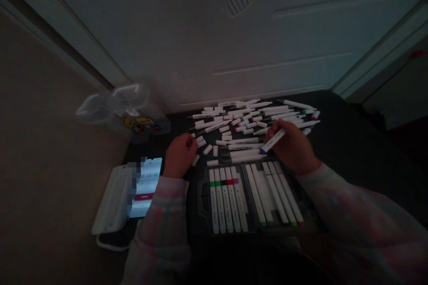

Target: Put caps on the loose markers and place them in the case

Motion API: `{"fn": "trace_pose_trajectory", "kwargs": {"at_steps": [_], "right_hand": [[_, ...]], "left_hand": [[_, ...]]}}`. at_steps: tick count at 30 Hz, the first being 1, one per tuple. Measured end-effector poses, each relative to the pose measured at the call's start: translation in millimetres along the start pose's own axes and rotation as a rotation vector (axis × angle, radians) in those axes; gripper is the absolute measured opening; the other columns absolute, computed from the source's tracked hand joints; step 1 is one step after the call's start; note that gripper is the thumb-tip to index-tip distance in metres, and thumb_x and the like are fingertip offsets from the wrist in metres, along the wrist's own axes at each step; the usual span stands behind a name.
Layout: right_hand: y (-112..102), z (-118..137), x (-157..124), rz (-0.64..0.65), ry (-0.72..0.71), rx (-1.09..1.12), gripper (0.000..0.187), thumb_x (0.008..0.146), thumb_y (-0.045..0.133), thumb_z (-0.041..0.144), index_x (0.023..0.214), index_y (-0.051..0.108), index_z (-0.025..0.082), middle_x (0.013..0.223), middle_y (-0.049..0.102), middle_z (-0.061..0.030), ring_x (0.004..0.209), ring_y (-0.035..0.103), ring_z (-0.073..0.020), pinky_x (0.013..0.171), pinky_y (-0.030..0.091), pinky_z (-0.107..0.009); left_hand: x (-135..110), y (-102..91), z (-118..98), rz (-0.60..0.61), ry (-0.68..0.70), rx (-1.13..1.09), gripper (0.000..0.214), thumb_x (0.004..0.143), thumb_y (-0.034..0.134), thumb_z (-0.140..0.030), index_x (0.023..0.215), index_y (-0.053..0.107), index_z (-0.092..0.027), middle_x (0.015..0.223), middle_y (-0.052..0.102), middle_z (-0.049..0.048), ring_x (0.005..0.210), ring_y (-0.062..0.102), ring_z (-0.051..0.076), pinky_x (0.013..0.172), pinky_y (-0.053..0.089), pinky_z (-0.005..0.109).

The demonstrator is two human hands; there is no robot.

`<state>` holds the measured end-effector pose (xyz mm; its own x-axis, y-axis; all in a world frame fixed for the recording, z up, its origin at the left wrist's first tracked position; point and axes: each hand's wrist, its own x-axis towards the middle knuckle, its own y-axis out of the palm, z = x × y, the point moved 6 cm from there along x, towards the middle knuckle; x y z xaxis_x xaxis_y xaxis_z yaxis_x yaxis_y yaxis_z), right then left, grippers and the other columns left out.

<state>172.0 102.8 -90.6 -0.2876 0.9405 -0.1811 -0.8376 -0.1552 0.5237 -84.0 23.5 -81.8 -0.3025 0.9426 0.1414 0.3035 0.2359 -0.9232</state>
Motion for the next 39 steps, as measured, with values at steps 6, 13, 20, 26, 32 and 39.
{"fn": "trace_pose_trajectory", "kwargs": {"at_steps": [6,13,20,26,32,39], "right_hand": [[1,2,-1,-0.020,-0.011,-0.046,0.024,0.074,0.055,0.034,0.055,0.050,0.019,0.052,0.047,0.0031,0.049,0.045,-0.0089,0.050,0.041,-0.022],[0,-3,2,-0.007,-0.010,-0.041,0.024,0.070,0.058,0.039,0.057,0.052,0.019,0.051,0.049,0.0038,0.048,0.043,-0.0096,0.047,0.038,-0.023],[3,-1,2,-0.019,-0.032,0.042,0.027,0.065,0.064,0.041,0.055,0.054,0.018,0.050,0.050,0.0035,0.047,0.041,-0.0088,0.046,0.036,-0.022],[4,-1,3,-0.023,-0.048,0.027,0.034,0.064,0.064,0.047,0.052,0.054,0.016,0.050,0.049,0.0026,0.048,0.042,-0.0089,0.046,0.035,-0.022],[6,-1,3,-0.021,-0.055,0.037,0.035,0.063,0.063,0.048,0.051,0.055,0.016,0.051,0.049,0.0025,0.048,0.041,-0.0088,0.046,0.033,-0.022],[8,2,4,-0.029,-0.071,0.055,0.037,0.061,0.064,0.050,0.049,0.054,0.016,0.049,0.046,0.0028,0.046,0.040,-0.0084,0.045,0.033,-0.022]], "left_hand": [[-3,6.5,-10,0.067,0.098,-0.034,0.021,0.079,0.044,-0.033,0.077,0.060,-0.019,0.070,0.059,0.0036,0.071,0.055,0.018,0.069,0.042,0.029],[-5,11.0,-19,0.100,0.185,-0.105,0.024,0.080,0.045,-0.030,0.091,0.062,-0.018,0.090,0.065,0.0068,0.088,0.057,0.019,0.082,0.044,0.032],[-10,14.3,-28,0.069,0.285,-0.122,0.024,0.081,0.045,-0.029,0.094,0.061,-0.017,0.095,0.066,0.0080,0.092,0.059,0.019,0.085,0.046,0.035],[-6,12.6,-41,0.040,0.365,-0.081,0.021,0.081,0.044,-0.023,0.089,0.063,-0.019,0.092,0.067,0.0067,0.091,0.060,0.019,0.084,0.048,0.034],[5,15.9,-71,0.193,0.428,-0.091,0.029,0.081,0.040,-0.017,0.096,0.064,-0.020,0.100,0.065,0.0073,0.100,0.055,0.019,0.090,0.043,0.035],[17,14.9,-67,0.215,0.362,-0.049,0.024,0.073,0.044,-0.012,0.080,0.066,-0.019,0.086,0.067,0.0069,0.088,0.058,0.021,0.083,0.044,0.036]]}}
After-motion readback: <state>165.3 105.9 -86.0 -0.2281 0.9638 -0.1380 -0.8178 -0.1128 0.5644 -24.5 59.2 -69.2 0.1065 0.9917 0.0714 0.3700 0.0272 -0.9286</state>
